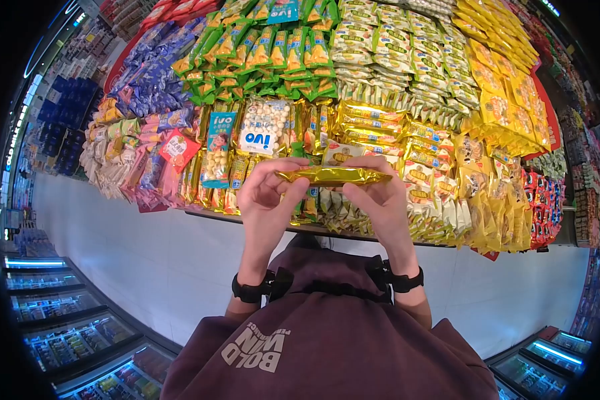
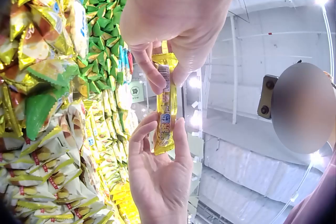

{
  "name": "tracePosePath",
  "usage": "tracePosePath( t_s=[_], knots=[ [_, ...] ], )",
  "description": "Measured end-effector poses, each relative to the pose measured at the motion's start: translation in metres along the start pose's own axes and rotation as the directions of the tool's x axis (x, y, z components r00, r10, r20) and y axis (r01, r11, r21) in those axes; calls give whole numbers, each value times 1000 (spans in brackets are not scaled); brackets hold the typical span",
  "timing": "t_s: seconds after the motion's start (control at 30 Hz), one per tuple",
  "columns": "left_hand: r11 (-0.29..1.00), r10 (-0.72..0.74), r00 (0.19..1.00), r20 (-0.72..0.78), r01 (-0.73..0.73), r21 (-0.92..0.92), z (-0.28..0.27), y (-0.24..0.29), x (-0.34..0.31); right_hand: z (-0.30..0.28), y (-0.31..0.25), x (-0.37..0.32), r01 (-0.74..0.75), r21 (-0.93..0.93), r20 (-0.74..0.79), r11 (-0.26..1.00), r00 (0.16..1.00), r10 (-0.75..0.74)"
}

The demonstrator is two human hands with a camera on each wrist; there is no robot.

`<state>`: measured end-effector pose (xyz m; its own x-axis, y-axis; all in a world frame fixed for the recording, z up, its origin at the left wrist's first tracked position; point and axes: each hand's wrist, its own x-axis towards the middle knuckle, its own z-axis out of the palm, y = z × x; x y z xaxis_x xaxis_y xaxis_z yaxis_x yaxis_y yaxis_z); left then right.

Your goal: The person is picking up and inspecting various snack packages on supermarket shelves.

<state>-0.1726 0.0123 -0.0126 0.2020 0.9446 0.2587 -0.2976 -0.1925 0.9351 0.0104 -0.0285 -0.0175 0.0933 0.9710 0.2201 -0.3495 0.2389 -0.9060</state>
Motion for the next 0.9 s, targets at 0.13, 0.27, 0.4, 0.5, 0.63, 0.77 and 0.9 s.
tracePosePath(
  t_s=[0.13,0.27,0.4,0.5,0.63,0.77,0.9],
  knots=[
    [997,61,998,24,-62,44,0,-1,0,-1,-6,4,-35,-162,-75,986,997,23],
    [994,83,996,29,-84,72,-2,-2,1,0,-11,4,-56,-162,-80,985,996,44],
    [999,42,999,-25,-41,31,1,1,2,-3,-6,5,16,-165,1,986,1000,-16],
    [999,42,999,-16,-41,32,-2,0,1,0,-5,6,25,-148,-3,989,1000,-26],
    [995,83,997,-1,-83,61,-4,-1,1,6,-3,8,-73,-2,-94,997,993,73],
    [970,187,979,79,-197,145,-12,-9,2,5,1,6,-164,86,-152,983,973,175],
    [992,-127,983,134,125,24,0,9,-4,3,8,10,-91,94,-164,991,981,106]
  ],
)
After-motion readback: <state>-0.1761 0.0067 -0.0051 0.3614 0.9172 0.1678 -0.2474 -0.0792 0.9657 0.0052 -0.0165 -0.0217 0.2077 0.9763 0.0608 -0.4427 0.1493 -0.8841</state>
